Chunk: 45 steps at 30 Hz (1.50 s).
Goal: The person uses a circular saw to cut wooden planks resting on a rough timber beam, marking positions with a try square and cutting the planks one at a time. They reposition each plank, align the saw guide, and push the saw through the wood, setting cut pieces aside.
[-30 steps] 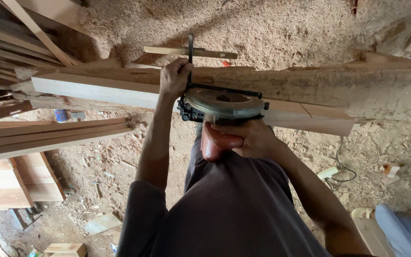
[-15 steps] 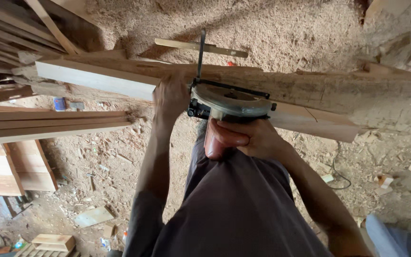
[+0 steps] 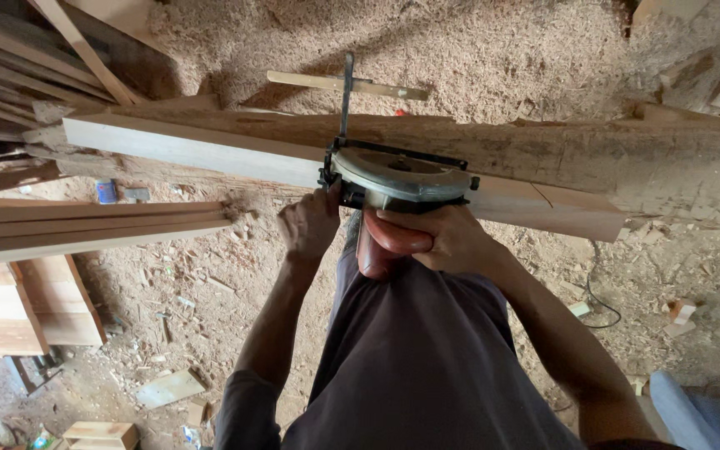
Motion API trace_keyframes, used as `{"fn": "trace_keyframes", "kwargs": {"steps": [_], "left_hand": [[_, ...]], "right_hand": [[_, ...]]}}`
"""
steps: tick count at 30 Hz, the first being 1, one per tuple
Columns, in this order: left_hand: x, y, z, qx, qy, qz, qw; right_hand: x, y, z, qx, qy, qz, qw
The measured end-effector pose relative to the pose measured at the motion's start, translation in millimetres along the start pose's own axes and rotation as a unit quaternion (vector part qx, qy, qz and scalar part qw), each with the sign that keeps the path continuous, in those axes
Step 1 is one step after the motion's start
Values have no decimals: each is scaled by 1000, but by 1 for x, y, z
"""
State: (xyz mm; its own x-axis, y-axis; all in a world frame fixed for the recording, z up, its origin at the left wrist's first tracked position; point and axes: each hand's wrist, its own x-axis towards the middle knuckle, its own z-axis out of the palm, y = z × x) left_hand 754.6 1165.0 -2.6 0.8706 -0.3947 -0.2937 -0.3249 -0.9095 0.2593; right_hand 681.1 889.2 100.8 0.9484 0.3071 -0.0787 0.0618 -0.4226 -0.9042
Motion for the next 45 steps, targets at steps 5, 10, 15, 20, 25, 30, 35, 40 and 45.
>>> {"fn": "trace_keyframes", "kwargs": {"steps": [5, 10, 15, 20, 25, 30, 35, 40, 45], "left_hand": [[5, 2, -12, -17, 62, 92, 994], [3, 2, -12, 46, 74, 70, 994], [7, -1, -11, 32, -3, 48, 998], [6, 5, -28, 37, 171, 170, 970], [27, 9, -62, 151, -251, -13, 956], [90, 13, -80, -69, 182, 139, 971], [135, 41, -80, -287, -43, -14, 957], [134, 44, -90, -350, -71, -27, 934], [133, 41, -85, -325, -105, -33, 939]], "right_hand": [[-2, 0, 2, -38, 27, -19, 999], [-3, 5, 3, -33, 43, -27, 998], [-5, 5, 2, -26, 13, 4, 1000], [-5, 4, 3, -33, 4, 31, 999], [-2, 4, 2, -40, -20, 31, 999], [-3, 1, 1, -38, 29, -15, 999], [-3, -1, 0, -25, 21, -21, 999], [-4, -1, -1, -46, 44, -35, 997], [-4, 0, -1, -26, -21, 44, 998]]}}
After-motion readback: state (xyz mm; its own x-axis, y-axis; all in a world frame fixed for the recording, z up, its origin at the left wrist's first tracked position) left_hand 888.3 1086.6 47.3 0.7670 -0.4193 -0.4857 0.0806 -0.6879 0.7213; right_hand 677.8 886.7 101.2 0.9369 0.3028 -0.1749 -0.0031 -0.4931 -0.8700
